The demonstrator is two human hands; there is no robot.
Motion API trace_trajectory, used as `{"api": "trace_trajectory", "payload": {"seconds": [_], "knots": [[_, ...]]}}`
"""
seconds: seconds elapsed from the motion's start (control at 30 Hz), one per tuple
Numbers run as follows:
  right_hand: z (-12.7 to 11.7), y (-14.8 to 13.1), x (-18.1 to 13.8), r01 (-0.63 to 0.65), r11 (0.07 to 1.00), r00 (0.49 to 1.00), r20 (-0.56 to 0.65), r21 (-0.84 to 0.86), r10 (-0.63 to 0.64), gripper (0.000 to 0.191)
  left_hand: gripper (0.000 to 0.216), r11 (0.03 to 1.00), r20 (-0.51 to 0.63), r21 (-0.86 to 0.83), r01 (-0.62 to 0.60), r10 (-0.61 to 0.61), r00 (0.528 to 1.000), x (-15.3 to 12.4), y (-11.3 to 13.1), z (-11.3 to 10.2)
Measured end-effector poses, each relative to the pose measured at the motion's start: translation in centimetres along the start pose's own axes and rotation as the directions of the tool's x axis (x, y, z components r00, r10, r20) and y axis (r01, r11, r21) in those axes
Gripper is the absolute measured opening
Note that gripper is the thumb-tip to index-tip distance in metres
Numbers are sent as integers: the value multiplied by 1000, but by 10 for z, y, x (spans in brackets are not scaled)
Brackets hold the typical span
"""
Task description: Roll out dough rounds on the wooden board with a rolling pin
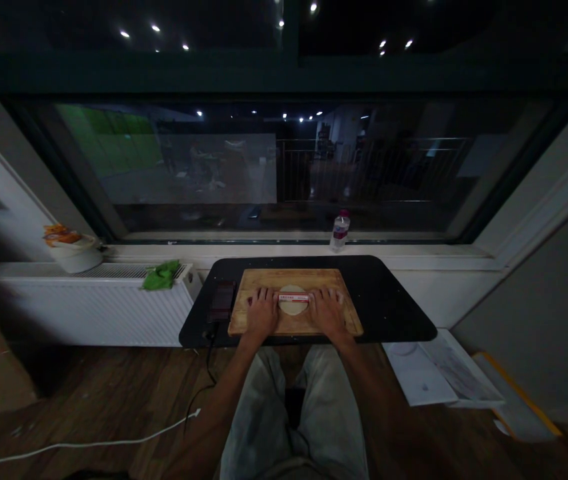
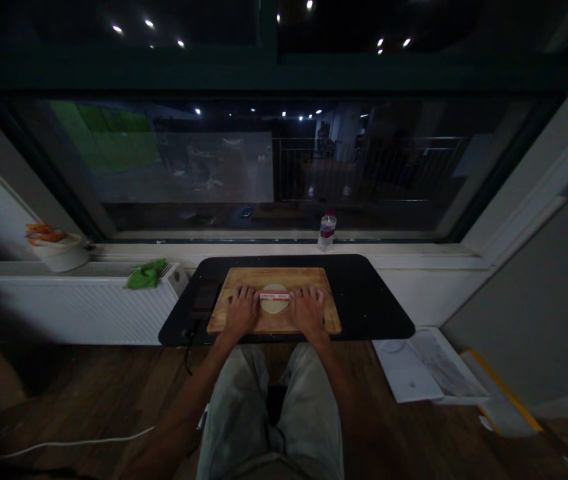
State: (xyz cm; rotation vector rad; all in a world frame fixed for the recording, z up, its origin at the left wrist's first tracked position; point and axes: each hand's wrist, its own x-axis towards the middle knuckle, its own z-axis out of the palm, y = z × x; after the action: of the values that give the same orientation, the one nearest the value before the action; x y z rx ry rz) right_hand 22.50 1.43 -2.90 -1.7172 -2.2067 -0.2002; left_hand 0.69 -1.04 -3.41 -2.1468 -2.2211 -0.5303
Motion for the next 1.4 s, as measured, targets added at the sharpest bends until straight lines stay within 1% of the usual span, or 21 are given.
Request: {"api": "trace_trajectory", "payload": {"seconds": [0.2,0.3,0.4,0.53,0.7,0.87,0.97,1.03,1.17,1.3,1.4], "knots": [[4,2,-23,2,999,999,-38,51,0,45,59,999,-38,-2,-35,35,999,-26,-2,0],[5,3,-28,47,997,997,-71,66,-43,46,61,998,-42,5,-55,55,998,-34,-3,0],[7,4,-28,83,995,992,-97,49,-78,50,62,998,-55,12,-69,70,996,-36,-3,1],[9,6,-20,92,996,993,-73,15,-91,53,63,996,-66,27,-79,81,995,-29,-4,3],[11,8,-1,94,995,996,-8,-15,-94,56,63,997,-44,1,-81,81,996,-11,-2,2],[13,10,23,56,998,995,80,-24,-53,56,60,999,-56,-16,-41,40,998,15,1,0],[15,11,40,33,999,996,88,-25,-31,55,56,999,-48,-30,-40,39,998,30,1,1],[16,11,51,14,999,996,91,-30,-12,53,56,999,-39,-38,-26,25,999,42,0,3],[23,11,75,-26,999,991,127,-38,30,51,64,999,-22,-32,14,-15,1000,67,-1,10],[33,15,96,-57,998,985,159,-36,62,57,62,998,-1,1,56,-56,998,89,0,19],[42,20,108,-69,997,980,186,-35,74,60,61,996,9,24,81,-81,997,101,0,24]]}}
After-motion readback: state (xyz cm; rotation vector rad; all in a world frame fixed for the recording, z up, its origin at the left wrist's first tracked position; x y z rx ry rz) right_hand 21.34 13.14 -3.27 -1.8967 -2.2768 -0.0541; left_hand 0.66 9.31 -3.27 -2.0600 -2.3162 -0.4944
